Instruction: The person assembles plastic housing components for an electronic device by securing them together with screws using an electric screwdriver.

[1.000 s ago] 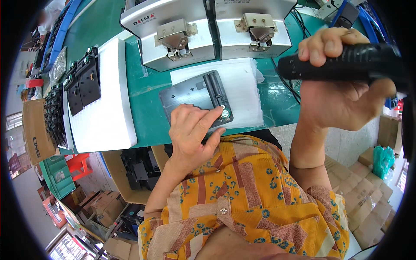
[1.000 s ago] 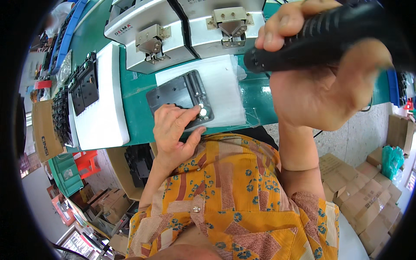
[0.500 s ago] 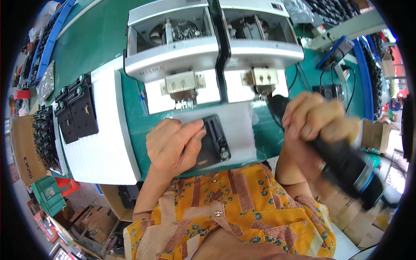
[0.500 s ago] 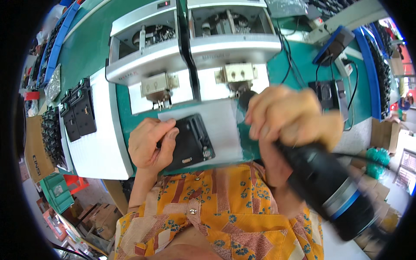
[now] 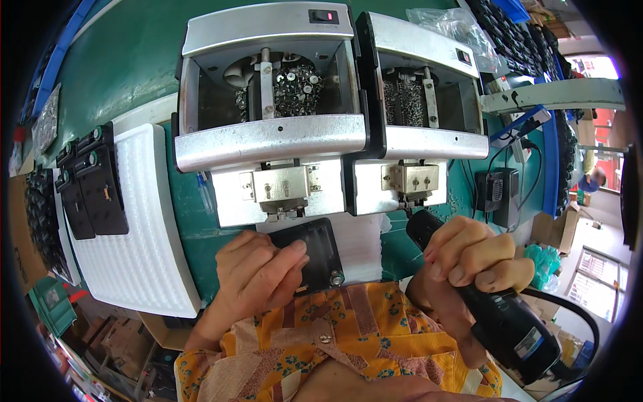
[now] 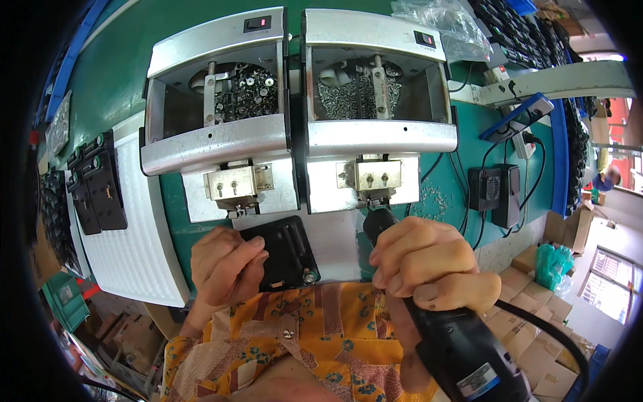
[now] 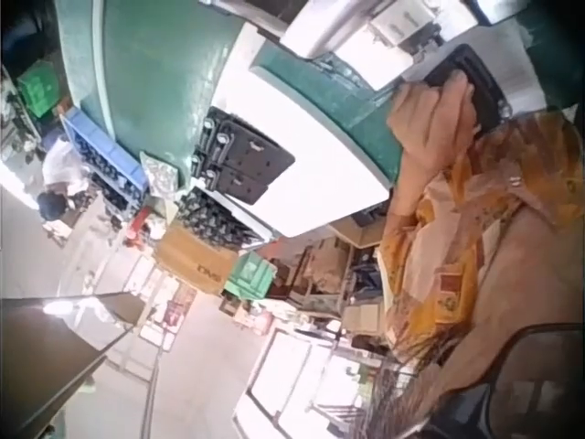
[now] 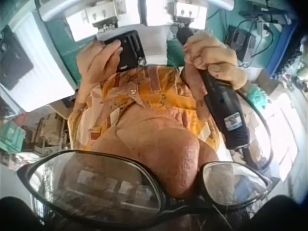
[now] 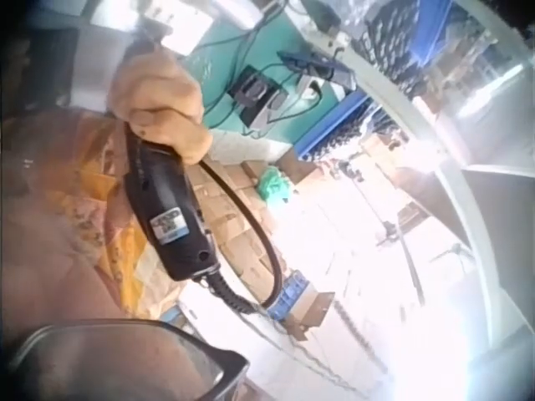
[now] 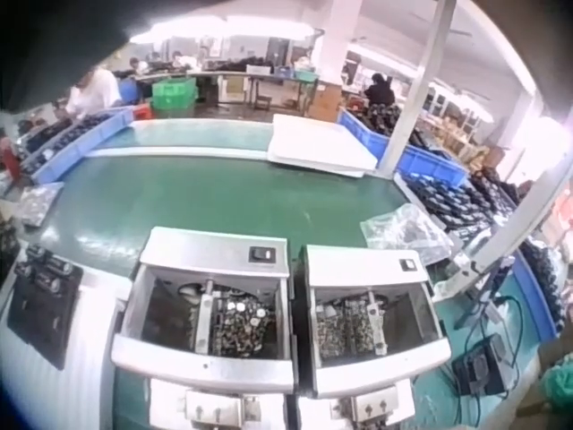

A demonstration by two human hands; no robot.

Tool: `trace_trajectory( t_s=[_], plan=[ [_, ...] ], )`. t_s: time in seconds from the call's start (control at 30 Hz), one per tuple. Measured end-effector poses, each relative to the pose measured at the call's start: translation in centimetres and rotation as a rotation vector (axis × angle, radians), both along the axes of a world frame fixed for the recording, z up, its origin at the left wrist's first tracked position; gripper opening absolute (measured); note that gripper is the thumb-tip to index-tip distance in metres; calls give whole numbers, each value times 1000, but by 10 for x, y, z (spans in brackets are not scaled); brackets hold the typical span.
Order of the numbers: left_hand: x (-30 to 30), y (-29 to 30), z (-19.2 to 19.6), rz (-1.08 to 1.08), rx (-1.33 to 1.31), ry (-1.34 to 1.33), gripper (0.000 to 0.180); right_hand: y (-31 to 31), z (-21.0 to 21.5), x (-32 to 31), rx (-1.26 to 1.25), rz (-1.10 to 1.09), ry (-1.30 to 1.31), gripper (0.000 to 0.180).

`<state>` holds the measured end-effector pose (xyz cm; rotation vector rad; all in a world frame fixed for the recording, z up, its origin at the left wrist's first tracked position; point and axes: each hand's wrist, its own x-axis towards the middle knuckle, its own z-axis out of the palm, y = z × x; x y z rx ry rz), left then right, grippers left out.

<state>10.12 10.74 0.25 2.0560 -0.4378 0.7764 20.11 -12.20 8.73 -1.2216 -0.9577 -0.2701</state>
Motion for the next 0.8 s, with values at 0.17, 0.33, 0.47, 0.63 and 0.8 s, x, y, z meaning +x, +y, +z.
trace_trajectory(
  t_s=[0.17, 0.33, 0.47, 0.63, 0.8],
  plan=[
    [-8, -1, 3, -43, -22, 11, 22, -1, -4, -10, 27, -62, -102, 80],
    [-17, -2, 4, -79, -50, 14, 22, -1, -9, -12, -65, -31, -125, 80],
    [-20, -2, 6, -74, -57, 4, 23, -2, -2, -20, 0, -57, 23, 73],
    [-21, 1, 2, -88, -44, -2, 31, -3, 12, -37, 53, 6, 309, 70],
    [-32, 3, 3, -106, -56, 14, 30, -10, 10, -50, 63, -101, 113, 70]
  ],
)
